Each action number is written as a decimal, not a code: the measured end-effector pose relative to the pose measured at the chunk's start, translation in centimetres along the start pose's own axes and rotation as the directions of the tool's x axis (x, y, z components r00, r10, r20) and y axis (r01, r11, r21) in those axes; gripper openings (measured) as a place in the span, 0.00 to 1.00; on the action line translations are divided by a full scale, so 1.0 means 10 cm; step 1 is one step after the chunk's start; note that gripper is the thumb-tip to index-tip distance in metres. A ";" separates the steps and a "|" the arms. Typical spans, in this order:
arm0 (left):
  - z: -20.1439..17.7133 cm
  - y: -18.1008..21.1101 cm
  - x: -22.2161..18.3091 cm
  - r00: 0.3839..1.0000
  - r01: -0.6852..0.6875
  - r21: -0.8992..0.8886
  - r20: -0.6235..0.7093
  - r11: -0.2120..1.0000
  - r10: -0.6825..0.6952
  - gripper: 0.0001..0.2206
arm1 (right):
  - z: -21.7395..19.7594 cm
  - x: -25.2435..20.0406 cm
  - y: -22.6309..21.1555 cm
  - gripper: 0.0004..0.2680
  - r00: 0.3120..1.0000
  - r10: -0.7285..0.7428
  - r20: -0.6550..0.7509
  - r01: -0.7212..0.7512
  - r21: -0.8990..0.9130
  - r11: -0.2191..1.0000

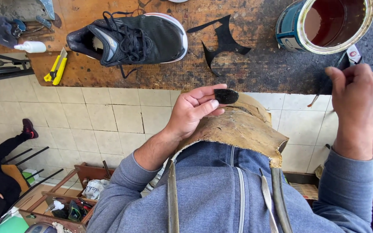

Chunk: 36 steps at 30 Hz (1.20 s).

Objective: Applying adhesive to a small repair patch and bonding it to the side of a sneaker at a workbench.

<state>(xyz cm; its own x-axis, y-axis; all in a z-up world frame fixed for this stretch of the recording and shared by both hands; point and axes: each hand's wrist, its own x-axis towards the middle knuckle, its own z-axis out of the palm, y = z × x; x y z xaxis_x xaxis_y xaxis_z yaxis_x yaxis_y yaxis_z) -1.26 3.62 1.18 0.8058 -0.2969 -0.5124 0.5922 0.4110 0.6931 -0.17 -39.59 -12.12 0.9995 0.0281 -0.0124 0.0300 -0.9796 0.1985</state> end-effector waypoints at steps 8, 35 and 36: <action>-0.11 0.11 -0.04 0.996 -0.043 -0.004 -0.078 0.999 0.043 0.19 | -1.19 -0.01 -0.95 0.04 0.999 -0.023 0.037 -0.030 0.970 0.242; -1.12 0.51 -0.32 0.992 -0.102 0.059 0.081 0.993 0.097 0.17 | -1.71 -0.04 -3.15 0.05 0.920 -0.184 0.345 -0.391 0.832 -0.395; -1.18 0.55 -0.33 0.991 -0.099 0.052 0.090 0.994 0.094 0.17 | -1.73 -0.05 -3.21 0.05 0.921 -0.175 0.349 -0.390 0.835 -0.388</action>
<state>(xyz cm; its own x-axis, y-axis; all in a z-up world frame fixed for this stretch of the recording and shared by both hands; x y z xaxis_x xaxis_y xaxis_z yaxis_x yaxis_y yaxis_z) -0.75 16.97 0.69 0.8549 -0.3337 -0.3972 0.5091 0.3927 0.7659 -1.53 -4.72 -1.58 0.9127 0.1282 -0.3879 -0.4070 0.2030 -0.8906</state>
